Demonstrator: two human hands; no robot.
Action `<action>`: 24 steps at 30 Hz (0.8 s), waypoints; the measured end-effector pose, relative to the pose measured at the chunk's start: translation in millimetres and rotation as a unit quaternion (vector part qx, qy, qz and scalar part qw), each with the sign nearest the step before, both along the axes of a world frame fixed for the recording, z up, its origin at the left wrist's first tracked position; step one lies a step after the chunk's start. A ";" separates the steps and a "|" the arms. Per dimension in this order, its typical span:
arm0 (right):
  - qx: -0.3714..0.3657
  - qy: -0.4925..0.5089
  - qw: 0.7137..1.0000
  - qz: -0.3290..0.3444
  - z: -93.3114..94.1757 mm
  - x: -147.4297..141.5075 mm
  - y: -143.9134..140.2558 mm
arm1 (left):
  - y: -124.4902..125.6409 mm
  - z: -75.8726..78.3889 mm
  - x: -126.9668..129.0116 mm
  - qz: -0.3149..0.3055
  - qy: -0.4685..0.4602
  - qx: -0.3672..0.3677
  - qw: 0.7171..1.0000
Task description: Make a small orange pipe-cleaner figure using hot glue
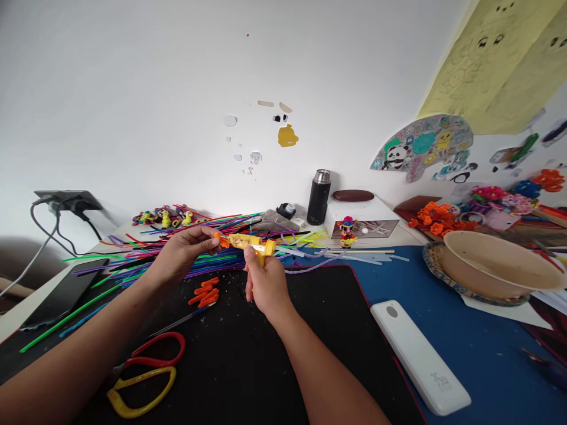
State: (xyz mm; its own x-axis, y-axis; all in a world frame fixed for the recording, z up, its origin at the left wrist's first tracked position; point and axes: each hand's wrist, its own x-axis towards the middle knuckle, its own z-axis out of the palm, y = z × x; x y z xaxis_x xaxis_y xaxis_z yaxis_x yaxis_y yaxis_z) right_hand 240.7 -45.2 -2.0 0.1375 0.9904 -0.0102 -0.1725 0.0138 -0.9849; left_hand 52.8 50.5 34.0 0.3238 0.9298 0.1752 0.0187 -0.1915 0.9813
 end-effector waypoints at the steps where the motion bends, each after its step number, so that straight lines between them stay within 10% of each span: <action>1: -0.001 0.000 1.000 -0.001 0.8 0.0 -0.2 | 0.3 0.1 -0.3 0.001 -0.002 0.000 1.000; 24: -0.001 -0.019 1.000 0.010 -4.3 -1.6 -0.7 | -3.5 7.4 1.9 0.015 -0.004 -0.018 1.000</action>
